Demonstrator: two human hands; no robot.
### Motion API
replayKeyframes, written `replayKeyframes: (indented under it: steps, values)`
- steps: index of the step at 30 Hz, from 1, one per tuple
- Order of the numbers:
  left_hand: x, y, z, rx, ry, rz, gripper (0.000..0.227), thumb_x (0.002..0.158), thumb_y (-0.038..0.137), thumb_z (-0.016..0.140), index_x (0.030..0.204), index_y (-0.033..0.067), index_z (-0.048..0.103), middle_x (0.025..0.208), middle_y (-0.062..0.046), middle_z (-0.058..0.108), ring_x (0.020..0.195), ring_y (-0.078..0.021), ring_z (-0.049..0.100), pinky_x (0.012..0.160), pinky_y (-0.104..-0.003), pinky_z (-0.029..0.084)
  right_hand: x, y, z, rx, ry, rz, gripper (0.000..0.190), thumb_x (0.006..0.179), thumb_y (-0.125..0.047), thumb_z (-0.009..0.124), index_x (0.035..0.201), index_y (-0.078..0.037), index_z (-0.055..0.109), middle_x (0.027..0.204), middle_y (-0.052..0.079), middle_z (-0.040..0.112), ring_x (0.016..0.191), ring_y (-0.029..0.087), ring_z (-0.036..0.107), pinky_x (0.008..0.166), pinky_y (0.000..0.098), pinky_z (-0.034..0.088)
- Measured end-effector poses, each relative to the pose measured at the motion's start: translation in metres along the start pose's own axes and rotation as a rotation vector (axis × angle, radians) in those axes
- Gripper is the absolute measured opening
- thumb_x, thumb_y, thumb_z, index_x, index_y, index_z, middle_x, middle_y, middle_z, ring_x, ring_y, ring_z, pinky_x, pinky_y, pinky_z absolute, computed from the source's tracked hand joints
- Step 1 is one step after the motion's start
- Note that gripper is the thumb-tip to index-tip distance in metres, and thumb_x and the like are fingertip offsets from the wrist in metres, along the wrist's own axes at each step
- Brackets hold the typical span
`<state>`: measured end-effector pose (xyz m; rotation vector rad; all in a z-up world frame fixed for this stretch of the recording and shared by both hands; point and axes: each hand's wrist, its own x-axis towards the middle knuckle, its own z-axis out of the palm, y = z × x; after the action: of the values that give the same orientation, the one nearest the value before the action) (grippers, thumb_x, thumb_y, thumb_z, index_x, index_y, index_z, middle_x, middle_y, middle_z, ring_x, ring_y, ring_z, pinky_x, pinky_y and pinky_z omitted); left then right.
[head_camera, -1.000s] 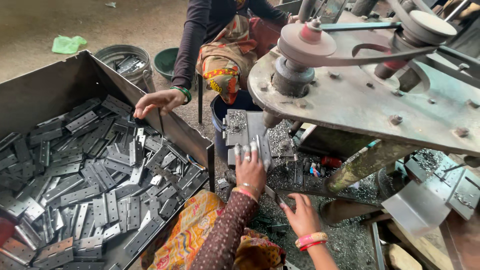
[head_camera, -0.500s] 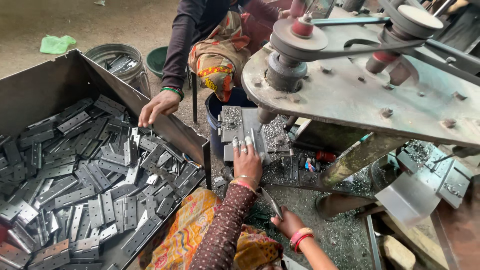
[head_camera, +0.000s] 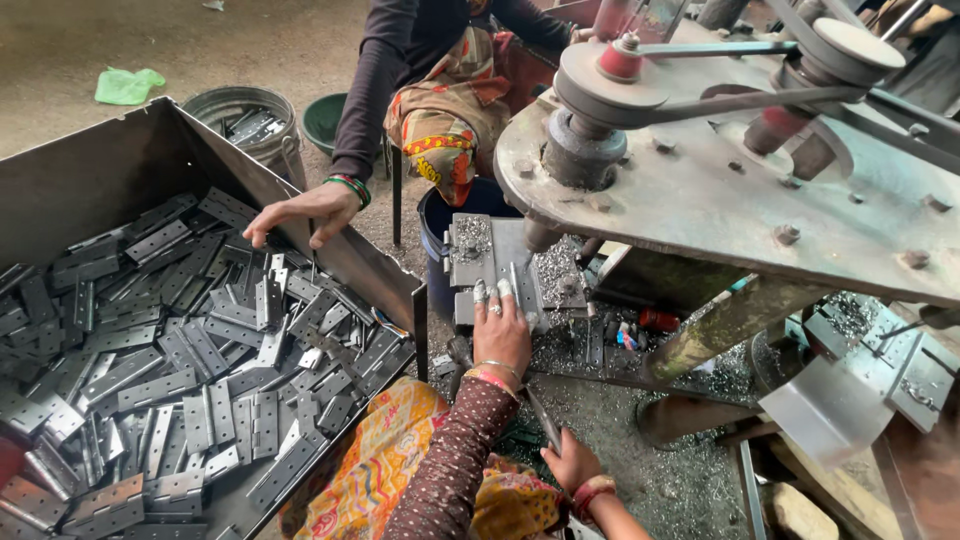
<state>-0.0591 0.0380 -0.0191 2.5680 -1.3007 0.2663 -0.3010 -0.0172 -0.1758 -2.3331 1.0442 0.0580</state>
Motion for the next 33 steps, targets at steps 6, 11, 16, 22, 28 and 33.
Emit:
replayKeyframes:
  steps: [6,11,16,22,28,33]
  values:
    - [0.031,-0.005,-0.007,0.089,-0.105,0.021,0.039,0.100,0.018,0.046,0.131,0.0013,0.061,0.152,-0.022,0.043,0.139,-0.0354,0.044,0.119,-0.054,0.024,0.021,0.000,-0.040,-0.180,-0.093,0.058,0.051,0.087,-0.050,0.069,0.112,-0.006,0.061,0.083,0.021,0.074,0.080,0.040,0.073,0.073,0.0493,0.056]
    - [0.036,-0.004,-0.008,0.073,-0.162,0.025,0.037,0.103,0.018,0.046,0.133,0.0010,0.062,0.154,-0.023,0.043,0.139,-0.0355,0.046,0.120,-0.052,0.026,0.005,-0.005,0.002,-0.132,0.169,0.064,0.049,0.086,-0.045,0.067,0.118,-0.009,0.061,0.084,0.021,0.074,0.082,0.043,0.071,0.072,0.0525,0.055]
    - [0.026,-0.005,-0.006,0.058,-0.198,0.043,0.035,0.103,0.017,0.048,0.131,0.0019,0.062,0.149,-0.021,0.047,0.139,-0.0353,0.046,0.119,-0.053,0.028,0.013,0.010,-0.009,-0.076,-0.058,0.037,0.050,0.087,-0.047,0.069,0.116,-0.007,0.061,0.083,0.020,0.075,0.080,0.041,0.074,0.071,0.0495,0.057]
    - [0.057,-0.008,-0.007,0.068,-0.226,0.001,0.040,0.104,0.021,0.048,0.135,-0.0012,0.060,0.150,-0.027,0.047,0.124,-0.0380,0.057,0.115,-0.051,0.034,0.026,0.008,-0.033,-0.113,-0.106,0.082,0.050,0.087,-0.051,0.068,0.113,-0.009,0.063,0.080,0.016,0.076,0.077,0.038,0.077,0.071,0.0490,0.059]
    - [0.033,-0.008,-0.011,0.061,-0.108,0.021,0.035,0.102,0.019,0.051,0.127,-0.0021,0.065,0.142,-0.023,0.052,0.135,-0.0364,0.049,0.117,-0.052,0.031,0.007,0.009,0.018,-0.030,0.137,0.070,0.054,0.081,-0.046,0.072,0.119,-0.010,0.059,0.081,0.020,0.073,0.081,0.044,0.071,0.069,0.0544,0.055]
    - [0.040,-0.014,-0.007,0.035,-0.266,0.030,0.030,0.102,0.019,0.051,0.121,0.0056,0.069,0.148,-0.020,0.048,0.140,-0.0368,0.045,0.121,-0.052,0.027,0.037,0.015,-0.023,-0.051,-0.108,0.014,0.051,0.084,-0.049,0.073,0.109,-0.007,0.061,0.079,0.019,0.074,0.078,0.039,0.074,0.072,0.0496,0.057]
